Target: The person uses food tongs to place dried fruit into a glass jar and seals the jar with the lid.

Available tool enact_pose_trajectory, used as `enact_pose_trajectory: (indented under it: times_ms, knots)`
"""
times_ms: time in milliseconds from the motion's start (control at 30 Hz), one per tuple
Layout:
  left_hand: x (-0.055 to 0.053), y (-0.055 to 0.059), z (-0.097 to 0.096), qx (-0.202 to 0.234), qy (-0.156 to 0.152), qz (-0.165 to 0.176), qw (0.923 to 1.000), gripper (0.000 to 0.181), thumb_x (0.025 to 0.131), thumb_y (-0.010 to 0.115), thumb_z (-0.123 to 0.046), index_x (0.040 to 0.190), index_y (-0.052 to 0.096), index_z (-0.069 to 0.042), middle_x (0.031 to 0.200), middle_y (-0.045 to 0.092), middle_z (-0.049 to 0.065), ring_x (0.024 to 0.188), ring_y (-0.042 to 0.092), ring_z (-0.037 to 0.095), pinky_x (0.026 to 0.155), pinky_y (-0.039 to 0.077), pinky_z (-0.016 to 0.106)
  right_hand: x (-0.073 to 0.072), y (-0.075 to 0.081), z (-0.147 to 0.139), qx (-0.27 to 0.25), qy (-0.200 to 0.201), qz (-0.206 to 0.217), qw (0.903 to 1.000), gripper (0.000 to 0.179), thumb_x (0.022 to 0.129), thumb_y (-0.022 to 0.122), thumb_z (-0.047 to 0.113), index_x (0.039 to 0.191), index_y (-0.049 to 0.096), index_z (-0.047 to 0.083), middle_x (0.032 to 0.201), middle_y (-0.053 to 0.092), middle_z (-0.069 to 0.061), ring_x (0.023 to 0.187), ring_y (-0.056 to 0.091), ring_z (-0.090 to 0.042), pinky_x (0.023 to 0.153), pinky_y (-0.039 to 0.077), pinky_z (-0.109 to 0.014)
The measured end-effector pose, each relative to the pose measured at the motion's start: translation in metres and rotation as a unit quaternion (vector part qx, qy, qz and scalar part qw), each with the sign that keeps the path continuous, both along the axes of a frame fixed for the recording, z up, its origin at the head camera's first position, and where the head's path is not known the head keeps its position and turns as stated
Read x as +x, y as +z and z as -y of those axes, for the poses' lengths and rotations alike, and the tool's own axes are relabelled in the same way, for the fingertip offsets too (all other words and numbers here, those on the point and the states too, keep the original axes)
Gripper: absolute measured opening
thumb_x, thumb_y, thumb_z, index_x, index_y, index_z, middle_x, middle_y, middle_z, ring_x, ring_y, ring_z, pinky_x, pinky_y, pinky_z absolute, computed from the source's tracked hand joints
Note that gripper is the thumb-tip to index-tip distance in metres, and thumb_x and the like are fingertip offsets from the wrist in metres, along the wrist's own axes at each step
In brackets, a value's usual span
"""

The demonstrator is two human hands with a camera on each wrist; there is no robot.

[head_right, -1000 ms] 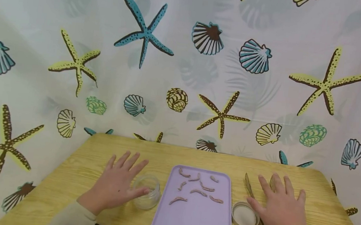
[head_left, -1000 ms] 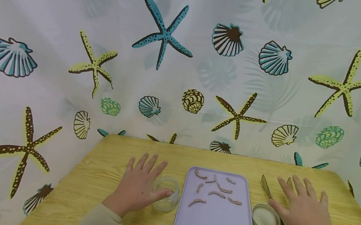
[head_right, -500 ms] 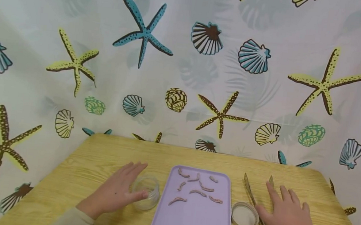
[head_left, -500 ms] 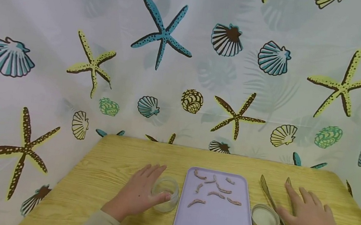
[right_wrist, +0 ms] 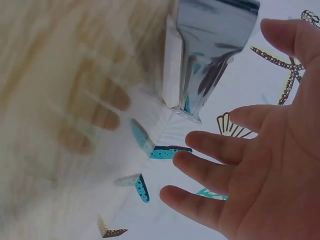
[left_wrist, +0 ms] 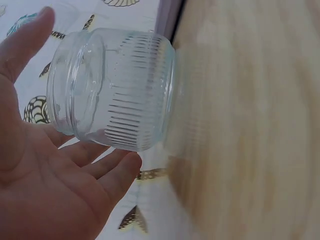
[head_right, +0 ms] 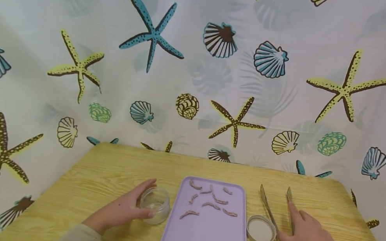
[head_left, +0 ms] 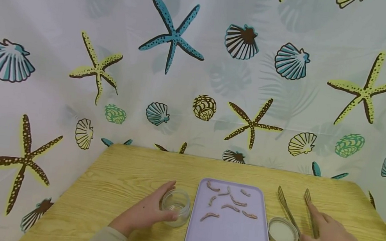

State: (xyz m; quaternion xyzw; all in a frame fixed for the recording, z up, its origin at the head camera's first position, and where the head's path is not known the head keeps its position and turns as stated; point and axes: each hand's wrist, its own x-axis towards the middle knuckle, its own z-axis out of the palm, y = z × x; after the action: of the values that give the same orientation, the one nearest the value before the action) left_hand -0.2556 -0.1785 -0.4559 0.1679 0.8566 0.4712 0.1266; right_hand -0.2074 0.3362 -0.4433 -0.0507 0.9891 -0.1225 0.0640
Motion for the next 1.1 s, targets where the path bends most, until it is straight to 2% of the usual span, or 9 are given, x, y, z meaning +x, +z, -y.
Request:
enact_pose_trajectory:
  times_ms: [133,200,500,800,933,1100]
  knots:
    - [-0.001,-0.005,0.003,0.044,-0.007,0.042,0.9981,0.101,0.084,0.083,-0.040,0.162,0.022,-0.021,0.162,0.030,0.011,0.146,0.029,0.033,0.114,0.025,0.061,0.000,-0.002,0.001,-0.015,-0.003,0.037,0.9992,0.112,0.085,0.070,0.063,0.157,0.020,-0.007,0.136,0.044,-0.044,0.114,0.051,-0.062,0.075,0.049,-0.069]
    - [-0.003,-0.007,0.004,0.060,-0.013,0.050,0.9969,0.100,0.085,0.083,-0.036,0.161,0.022,-0.019,0.161,0.032,0.012,0.146,0.030,0.033,0.114,0.024,0.061,0.000,-0.002,0.001,-0.016,-0.007,0.049,0.9986,0.115,0.083,0.072,0.063,0.156,0.019,-0.008,0.135,0.045,-0.044,0.113,0.051,-0.061,0.076,0.049,-0.069]
    - [-0.011,-0.023,0.007,0.137,-0.043,0.045,0.9887,0.092,0.090,0.080,-0.022,0.160,0.022,-0.012,0.158,0.038,0.009,0.149,0.026,0.028,0.118,0.020,0.052,-0.003,-0.004,-0.001,-0.010,-0.016,0.059,0.9981,0.127,0.077,0.073,0.071,0.152,0.019,-0.016,0.131,0.045,-0.048,0.115,0.052,-0.060,0.081,0.048,-0.069]
    - [-0.013,-0.032,0.003,0.144,-0.051,0.035,0.9876,0.092,0.090,0.080,-0.027,0.160,0.023,-0.014,0.156,0.041,0.008,0.145,0.034,0.027,0.118,0.023,0.050,-0.006,-0.003,-0.006,-0.043,-0.010,0.088,0.9951,0.126,0.083,0.071,0.067,0.143,0.016,-0.029,0.129,0.046,-0.049,0.118,0.051,-0.059,0.089,0.046,-0.067]
    - [-0.011,-0.032,0.002,0.141,-0.049,0.041,0.9880,0.090,0.089,0.081,-0.030,0.159,0.026,-0.013,0.156,0.041,0.008,0.144,0.036,0.026,0.117,0.025,0.049,-0.007,-0.003,-0.007,-0.064,-0.030,0.118,0.9906,0.122,0.085,0.073,0.060,0.143,0.013,-0.029,0.131,0.047,-0.047,0.119,0.051,-0.058,0.092,0.044,-0.067]
    - [-0.010,-0.031,0.001,0.134,-0.046,0.039,0.9892,0.086,0.089,0.081,-0.028,0.157,0.030,-0.014,0.155,0.042,0.009,0.144,0.036,0.027,0.117,0.024,0.050,-0.008,-0.006,-0.009,-0.067,-0.038,0.129,0.9886,0.113,0.089,0.072,0.052,0.144,0.014,-0.027,0.131,0.047,-0.046,0.116,0.054,-0.055,0.092,0.044,-0.065]
